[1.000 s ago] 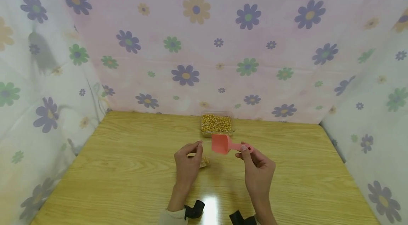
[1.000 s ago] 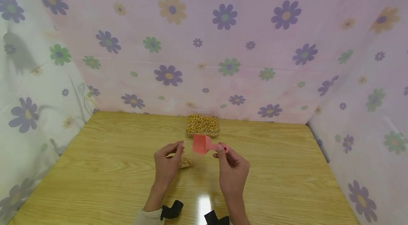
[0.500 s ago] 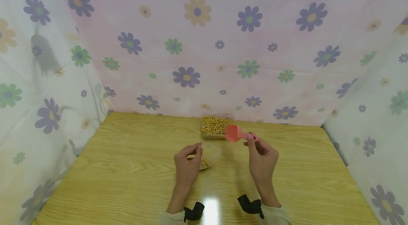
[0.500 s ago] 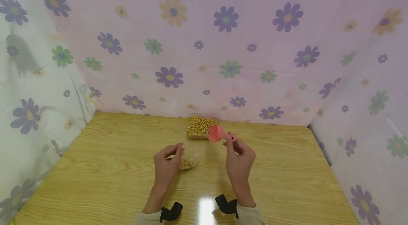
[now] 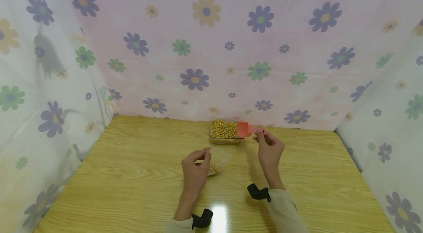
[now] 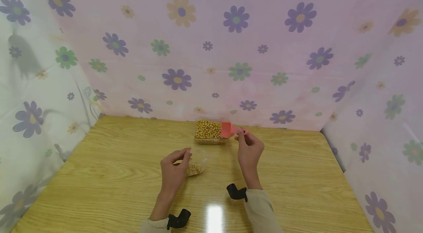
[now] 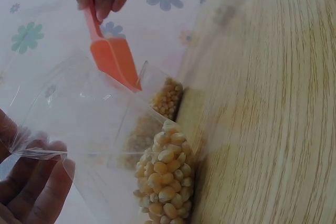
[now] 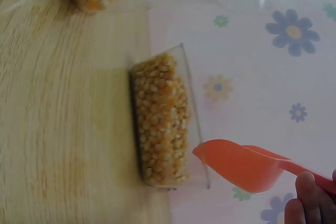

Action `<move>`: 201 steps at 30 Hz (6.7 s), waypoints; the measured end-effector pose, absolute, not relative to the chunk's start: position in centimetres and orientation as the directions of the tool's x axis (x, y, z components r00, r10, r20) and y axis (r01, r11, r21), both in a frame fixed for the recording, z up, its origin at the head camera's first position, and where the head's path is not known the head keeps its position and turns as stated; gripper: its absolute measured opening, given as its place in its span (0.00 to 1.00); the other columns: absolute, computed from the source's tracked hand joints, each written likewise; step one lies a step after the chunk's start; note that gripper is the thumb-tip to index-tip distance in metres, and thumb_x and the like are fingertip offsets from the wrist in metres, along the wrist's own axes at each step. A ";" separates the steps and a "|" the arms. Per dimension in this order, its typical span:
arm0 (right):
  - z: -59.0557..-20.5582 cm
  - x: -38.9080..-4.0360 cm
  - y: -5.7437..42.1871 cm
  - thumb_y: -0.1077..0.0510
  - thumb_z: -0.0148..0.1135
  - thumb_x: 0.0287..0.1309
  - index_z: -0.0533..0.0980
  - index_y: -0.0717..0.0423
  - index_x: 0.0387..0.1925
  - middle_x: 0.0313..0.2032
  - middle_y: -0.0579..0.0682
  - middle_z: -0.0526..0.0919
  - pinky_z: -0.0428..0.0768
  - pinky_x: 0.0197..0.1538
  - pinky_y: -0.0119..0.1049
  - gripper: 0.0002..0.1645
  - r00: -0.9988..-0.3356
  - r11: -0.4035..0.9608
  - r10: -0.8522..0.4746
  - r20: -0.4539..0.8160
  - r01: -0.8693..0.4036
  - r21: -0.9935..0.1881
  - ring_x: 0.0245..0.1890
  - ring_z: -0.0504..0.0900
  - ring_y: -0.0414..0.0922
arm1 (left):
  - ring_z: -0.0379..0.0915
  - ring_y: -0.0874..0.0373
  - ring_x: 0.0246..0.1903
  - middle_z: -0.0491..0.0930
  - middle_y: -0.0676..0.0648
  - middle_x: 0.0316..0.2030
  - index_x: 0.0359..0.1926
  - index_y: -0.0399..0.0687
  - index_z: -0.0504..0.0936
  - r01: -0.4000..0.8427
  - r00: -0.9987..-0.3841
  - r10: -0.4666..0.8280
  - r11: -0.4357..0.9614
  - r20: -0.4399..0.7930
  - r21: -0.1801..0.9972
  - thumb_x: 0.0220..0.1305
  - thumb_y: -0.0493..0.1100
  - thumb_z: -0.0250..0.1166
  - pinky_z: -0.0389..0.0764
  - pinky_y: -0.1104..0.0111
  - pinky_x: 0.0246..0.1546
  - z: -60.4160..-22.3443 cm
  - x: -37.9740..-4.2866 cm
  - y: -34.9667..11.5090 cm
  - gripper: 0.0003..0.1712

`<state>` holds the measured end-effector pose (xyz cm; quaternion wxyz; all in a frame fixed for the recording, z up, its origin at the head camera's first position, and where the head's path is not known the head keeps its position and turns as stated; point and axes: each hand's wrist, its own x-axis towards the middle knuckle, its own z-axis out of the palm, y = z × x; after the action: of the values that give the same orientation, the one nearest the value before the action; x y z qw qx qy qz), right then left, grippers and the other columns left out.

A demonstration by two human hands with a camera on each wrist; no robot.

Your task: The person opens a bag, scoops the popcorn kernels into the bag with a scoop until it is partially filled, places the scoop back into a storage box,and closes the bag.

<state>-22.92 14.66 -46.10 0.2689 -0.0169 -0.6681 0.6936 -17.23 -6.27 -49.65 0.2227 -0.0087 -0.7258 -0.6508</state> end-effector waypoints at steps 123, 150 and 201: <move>-50.0 -16.4 14.1 0.53 0.49 0.79 0.82 0.49 0.35 0.32 0.44 0.91 0.81 0.37 0.25 0.18 -0.946 -0.719 -0.017 -0.323 0.236 -0.654 0.26 0.81 0.33 | 0.84 0.53 0.30 0.87 0.37 0.32 0.40 0.31 0.90 0.341 -0.882 -0.272 0.198 0.386 0.919 0.66 0.27 0.65 0.82 0.75 0.26 -45.9 -15.5 -5.6 0.08; -46.9 -15.3 14.5 0.55 0.60 0.73 0.87 0.58 0.37 0.28 0.42 0.90 0.86 0.38 0.30 0.14 -0.950 -0.355 0.266 -0.166 0.063 -0.933 0.24 0.84 0.36 | 0.84 0.54 0.32 0.89 0.46 0.33 0.42 0.43 0.92 0.346 -0.889 -0.244 0.199 0.388 0.917 0.69 0.35 0.67 0.83 0.74 0.26 -49.6 -17.2 -5.4 0.08; -40.6 -14.9 13.9 0.66 0.65 0.65 0.88 0.65 0.36 0.28 0.53 0.90 0.64 0.15 0.30 0.08 -0.843 0.241 0.191 0.503 -0.456 -0.857 0.22 0.84 0.36 | 0.84 0.48 0.29 0.85 0.37 0.26 0.39 0.28 0.89 0.368 -0.871 -0.271 0.189 0.409 0.910 0.64 0.25 0.64 0.79 0.80 0.23 -45.7 -15.8 -5.1 0.08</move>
<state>-14.87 13.87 -40.57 0.2655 0.0892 -0.7418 0.6094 -15.78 -5.08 -45.68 0.2514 -0.0333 -0.7289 -0.6359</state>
